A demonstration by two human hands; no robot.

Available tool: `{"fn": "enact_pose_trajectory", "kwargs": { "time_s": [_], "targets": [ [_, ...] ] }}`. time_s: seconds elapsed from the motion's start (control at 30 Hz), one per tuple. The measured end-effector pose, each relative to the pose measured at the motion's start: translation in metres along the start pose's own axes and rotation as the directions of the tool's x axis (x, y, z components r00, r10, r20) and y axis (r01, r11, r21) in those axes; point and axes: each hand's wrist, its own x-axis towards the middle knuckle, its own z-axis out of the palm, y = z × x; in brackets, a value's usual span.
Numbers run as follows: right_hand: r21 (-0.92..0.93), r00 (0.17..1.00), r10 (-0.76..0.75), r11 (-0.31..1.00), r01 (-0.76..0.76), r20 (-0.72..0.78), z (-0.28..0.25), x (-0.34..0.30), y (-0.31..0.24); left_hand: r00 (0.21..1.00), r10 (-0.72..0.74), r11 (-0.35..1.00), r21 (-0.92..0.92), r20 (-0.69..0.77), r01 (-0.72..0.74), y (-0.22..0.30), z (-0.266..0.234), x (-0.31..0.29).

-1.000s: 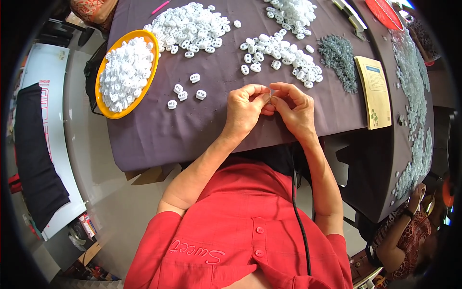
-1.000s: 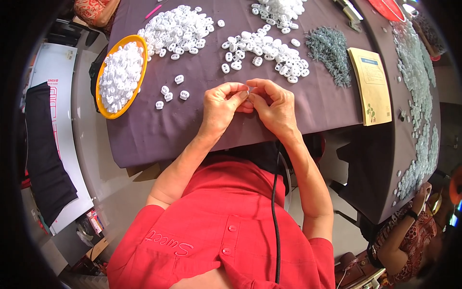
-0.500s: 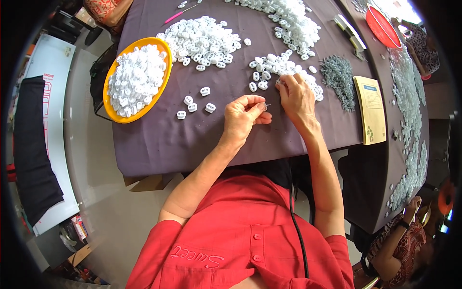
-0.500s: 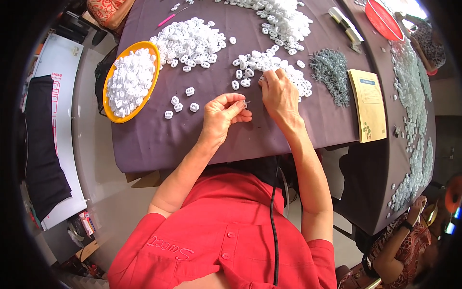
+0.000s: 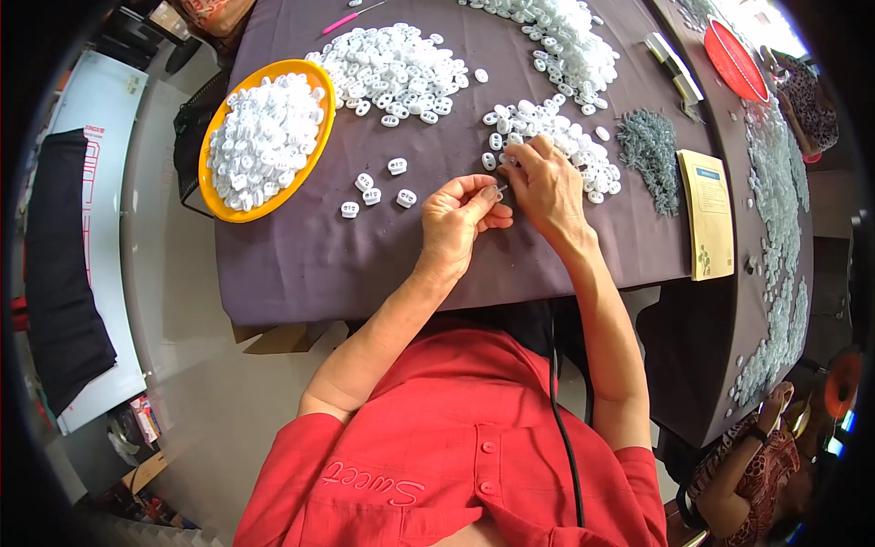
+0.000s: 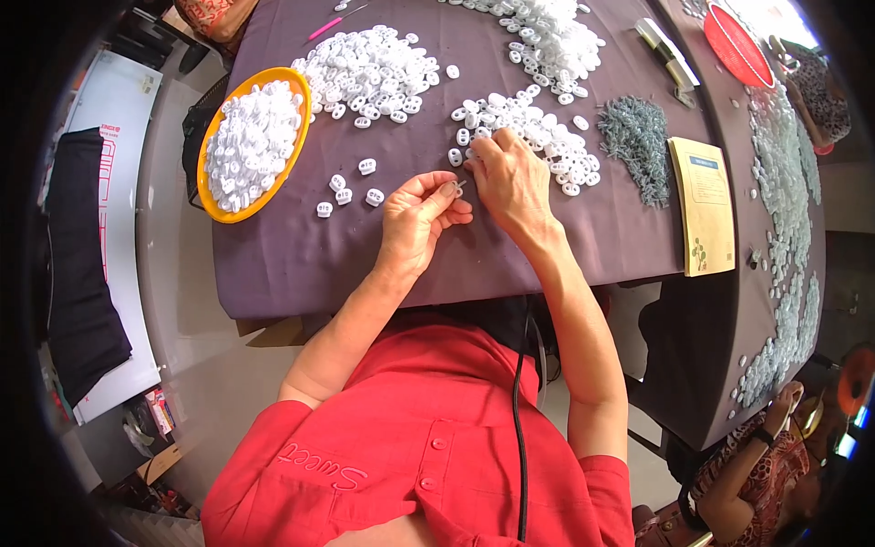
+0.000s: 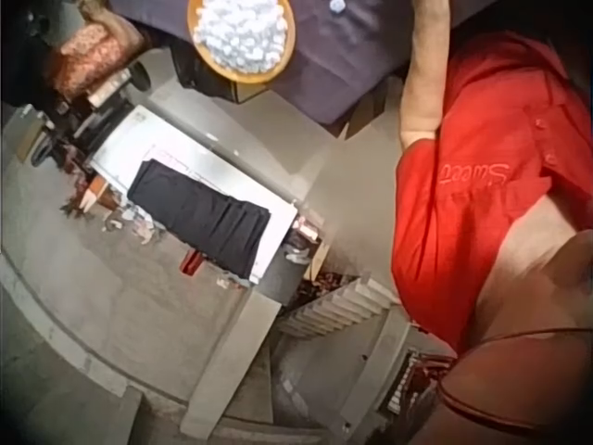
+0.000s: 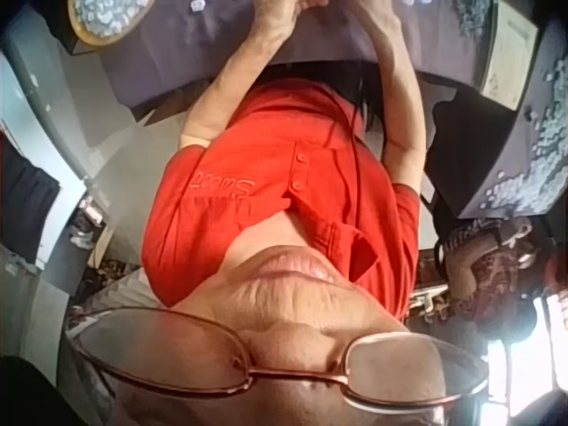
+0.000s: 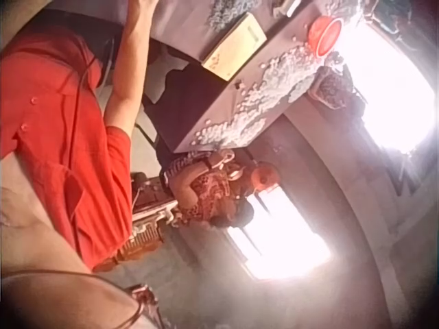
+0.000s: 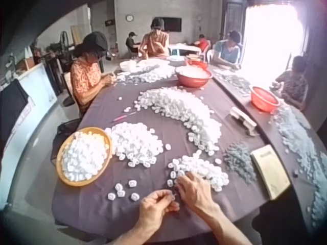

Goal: The person assembles plastic cord locks by picking up components from piles on the table, fitting the pieces together by hand, and placing the assembled locks onto the table.

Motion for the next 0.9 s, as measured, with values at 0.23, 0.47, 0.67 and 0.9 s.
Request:
{"fn": "enact_pose_trajectory", "kwargs": {
  "time_s": [0.23,0.47,0.67,0.9],
  "targets": [
    [-0.033,0.999,-0.042,0.999,0.042,0.007,0.002,0.003,0.004,0.999,0.017,1.000,-0.006,-0.034,-0.017,-0.001,0.004,0.000],
    [0.519,0.950,0.311,0.807,-0.284,0.036,-0.015,-0.021,0.010,1.000,-0.019,0.999,0.043,-0.025,0.020,0.003,0.009,0.000],
    [0.864,0.842,0.468,0.269,-0.426,0.269,-0.027,-0.037,0.015,0.998,-0.054,0.992,0.116,0.038,0.049,-0.004,0.020,0.008],
    [0.880,0.830,0.486,0.221,-0.421,0.275,-0.030,-0.048,0.017,0.998,-0.037,0.989,0.142,0.052,0.030,-0.011,0.029,0.013]
  ]
}}
